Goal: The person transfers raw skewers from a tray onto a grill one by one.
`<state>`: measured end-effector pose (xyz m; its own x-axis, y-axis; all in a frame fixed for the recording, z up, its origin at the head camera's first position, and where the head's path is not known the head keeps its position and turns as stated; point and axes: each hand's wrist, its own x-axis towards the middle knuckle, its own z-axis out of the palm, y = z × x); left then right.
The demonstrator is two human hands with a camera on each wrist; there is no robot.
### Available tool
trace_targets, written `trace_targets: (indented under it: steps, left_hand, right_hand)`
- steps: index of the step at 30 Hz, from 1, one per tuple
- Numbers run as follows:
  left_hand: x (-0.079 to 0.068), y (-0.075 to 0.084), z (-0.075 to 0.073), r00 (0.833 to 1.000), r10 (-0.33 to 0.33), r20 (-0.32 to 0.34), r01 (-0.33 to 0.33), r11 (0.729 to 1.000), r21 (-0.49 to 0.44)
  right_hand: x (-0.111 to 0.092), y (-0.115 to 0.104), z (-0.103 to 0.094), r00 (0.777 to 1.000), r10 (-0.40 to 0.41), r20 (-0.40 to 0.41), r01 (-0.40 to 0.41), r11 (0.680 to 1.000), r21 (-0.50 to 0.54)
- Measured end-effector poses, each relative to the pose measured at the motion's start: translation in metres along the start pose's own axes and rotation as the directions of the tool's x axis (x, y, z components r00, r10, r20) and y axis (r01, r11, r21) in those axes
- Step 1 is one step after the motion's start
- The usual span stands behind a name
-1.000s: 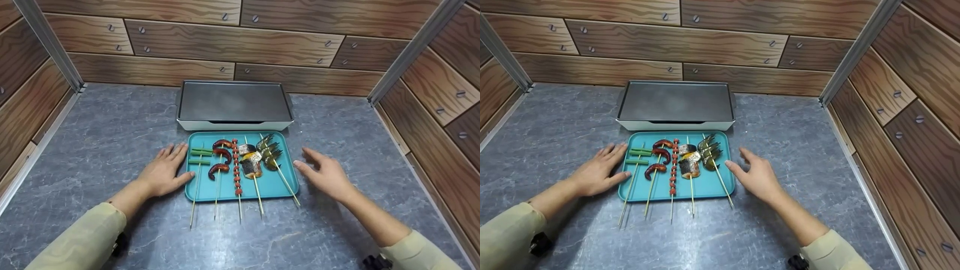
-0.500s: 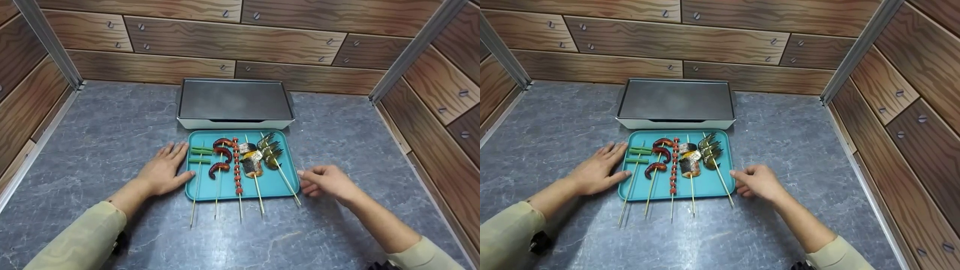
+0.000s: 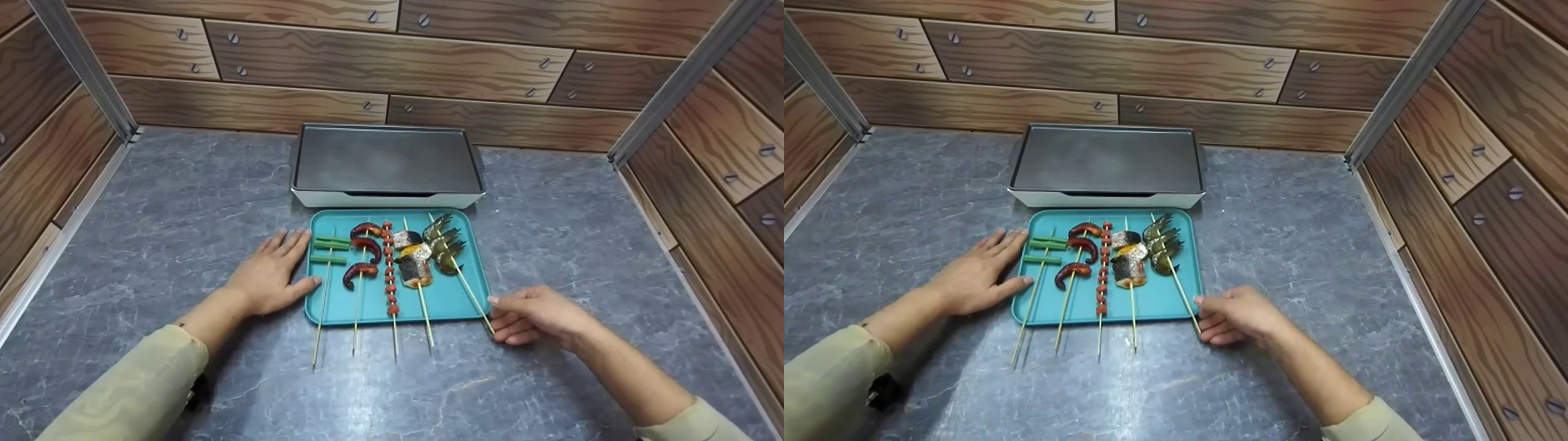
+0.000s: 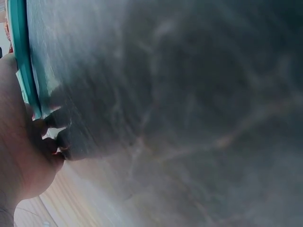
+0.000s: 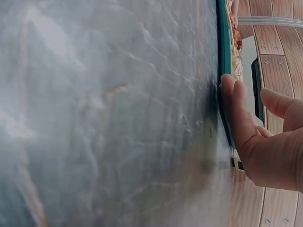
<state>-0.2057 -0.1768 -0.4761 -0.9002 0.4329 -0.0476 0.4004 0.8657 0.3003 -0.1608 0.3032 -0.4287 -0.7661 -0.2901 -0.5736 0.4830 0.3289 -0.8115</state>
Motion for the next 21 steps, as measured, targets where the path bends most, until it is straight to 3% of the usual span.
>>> trace_targets:
  steps: [9,21]
  left_hand:
    - [0.0,0.0,-0.001,1.0,-0.001,0.006,0.001,1.0,0.003]
    - [-0.001,0.001,-0.001,1.0,0.015,-0.004,-0.015,1.0,0.006]
  right_hand:
    - [0.002,0.007,0.002,0.996,0.065,0.066,-0.073,0.988,0.133]
    - [0.008,0.014,0.007,0.982,0.075,0.176,-0.111,0.973,0.203]
